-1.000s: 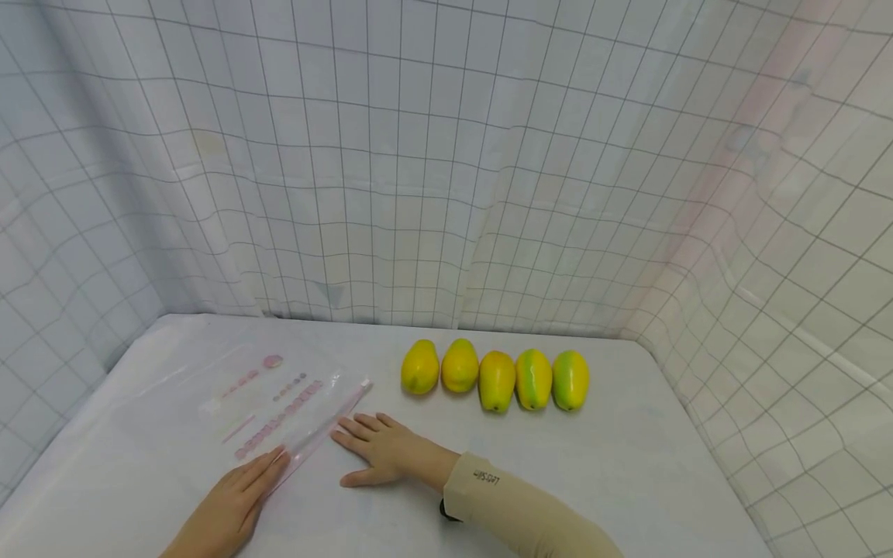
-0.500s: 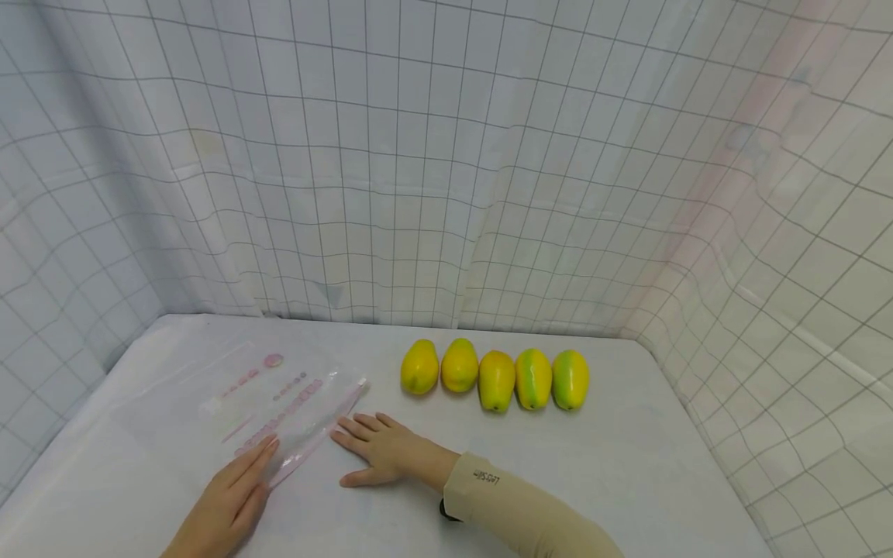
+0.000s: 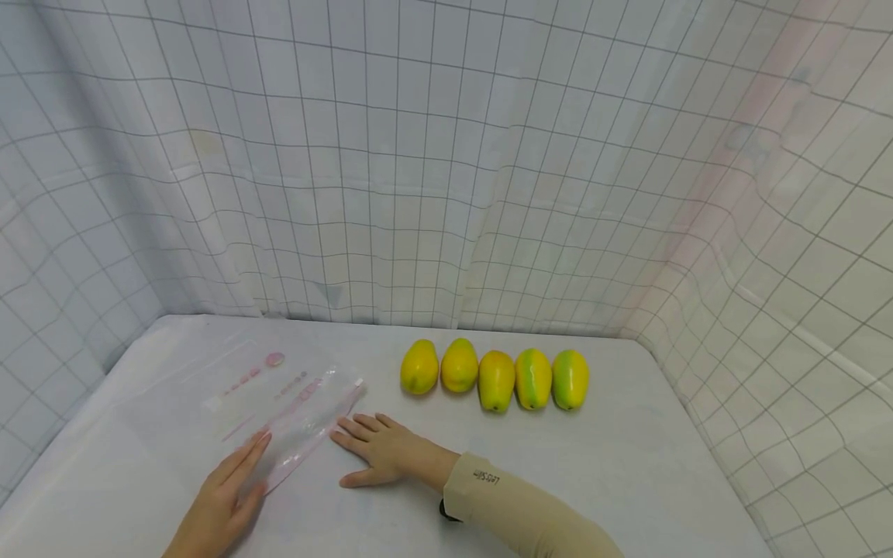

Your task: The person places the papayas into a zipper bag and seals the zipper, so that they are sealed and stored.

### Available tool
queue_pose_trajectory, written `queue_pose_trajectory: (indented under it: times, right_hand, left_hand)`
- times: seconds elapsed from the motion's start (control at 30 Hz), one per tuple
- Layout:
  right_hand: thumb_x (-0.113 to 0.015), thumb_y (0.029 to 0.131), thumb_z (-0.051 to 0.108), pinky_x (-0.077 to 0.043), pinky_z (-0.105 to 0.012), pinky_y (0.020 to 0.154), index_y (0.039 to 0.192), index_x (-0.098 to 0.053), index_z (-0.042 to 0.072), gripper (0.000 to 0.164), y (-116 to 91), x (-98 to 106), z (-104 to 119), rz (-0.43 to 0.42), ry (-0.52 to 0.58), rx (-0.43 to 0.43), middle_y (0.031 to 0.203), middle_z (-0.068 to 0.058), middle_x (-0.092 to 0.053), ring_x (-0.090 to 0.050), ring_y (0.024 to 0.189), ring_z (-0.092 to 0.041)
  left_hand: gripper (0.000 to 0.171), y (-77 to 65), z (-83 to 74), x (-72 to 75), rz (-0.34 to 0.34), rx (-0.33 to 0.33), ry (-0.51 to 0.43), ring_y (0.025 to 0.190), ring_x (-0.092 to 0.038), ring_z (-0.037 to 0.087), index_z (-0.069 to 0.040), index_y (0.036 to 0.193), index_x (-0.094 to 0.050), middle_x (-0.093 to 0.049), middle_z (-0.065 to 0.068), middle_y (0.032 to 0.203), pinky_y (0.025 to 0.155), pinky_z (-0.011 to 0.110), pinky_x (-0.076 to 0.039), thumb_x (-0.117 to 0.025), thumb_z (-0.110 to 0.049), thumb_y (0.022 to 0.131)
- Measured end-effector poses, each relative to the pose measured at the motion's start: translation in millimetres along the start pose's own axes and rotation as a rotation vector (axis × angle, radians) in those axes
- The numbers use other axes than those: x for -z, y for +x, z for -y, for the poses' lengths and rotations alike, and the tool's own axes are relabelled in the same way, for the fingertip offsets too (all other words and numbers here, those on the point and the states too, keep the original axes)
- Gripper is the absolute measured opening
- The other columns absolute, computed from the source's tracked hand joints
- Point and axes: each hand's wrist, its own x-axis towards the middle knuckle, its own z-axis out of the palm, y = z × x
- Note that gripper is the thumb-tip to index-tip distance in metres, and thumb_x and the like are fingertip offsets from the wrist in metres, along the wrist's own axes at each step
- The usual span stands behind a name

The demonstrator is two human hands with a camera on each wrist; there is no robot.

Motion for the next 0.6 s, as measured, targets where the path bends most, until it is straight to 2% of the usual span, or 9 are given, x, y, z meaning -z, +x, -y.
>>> queue_pose_trajectory:
  times: [0.23,0.33,0.4,0.6]
  right_hand:
    - [-0.022,0.086,0.069,-0.004,-0.029,0.114,0.143,0.013,0.035,0.075,1.2,-1.5,-0.1,0.005,-0.013,-0.005,0.150,0.015,0.014,0.007,0.138,-0.006]
    - [-0.021,0.086,0.069,-0.004,-0.029,0.114,0.143,0.014,0.035,0.075,1.7,-2.2,-0.2,0.003,-0.019,-0.003,0.150,0.015,0.014,0.007,0.138,-0.006]
    - [-0.021,0.086,0.069,-0.004,-0.029,0.114,0.143,0.014,0.035,0.075,1.9,-2.4,-0.4,0.002,-0.019,-0.001,0.150,0.015,0.014,0.007,0.138,-0.006]
    - [-0.022,0.087,0.068,-0.004,-0.030,0.114,0.143,0.012,0.034,0.075,1.5,-1.8,-0.4,-0.002,-0.011,0.007,0.151,0.014,0.013,0.006,0.138,-0.007]
  left_hand:
    - [0.063,4.1,5.1,-3.7,-0.081,-0.093,0.037,0.129,-0.032,0.006,0.012,0.123,-0.049,-0.050,0.025,0.126,0.106,0.016,-0.024,-0.041,-0.043,0.094]
    - [0.061,5.3,5.0,-3.5,-0.095,-0.112,0.064,0.129,-0.033,0.007,0.012,0.122,-0.050,-0.051,0.025,0.125,0.107,0.016,-0.024,-0.040,-0.041,0.094]
    - [0.058,5.8,4.0,-2.7,-0.095,-0.112,0.082,0.130,-0.032,0.008,0.012,0.122,-0.050,-0.051,0.025,0.125,0.107,0.017,-0.023,-0.039,-0.039,0.095]
    - [0.058,5.4,-1.2,2.5,-0.015,-0.044,0.127,0.133,-0.024,0.005,0.011,0.126,-0.046,-0.047,0.024,0.130,0.109,0.017,-0.018,-0.031,-0.037,0.098]
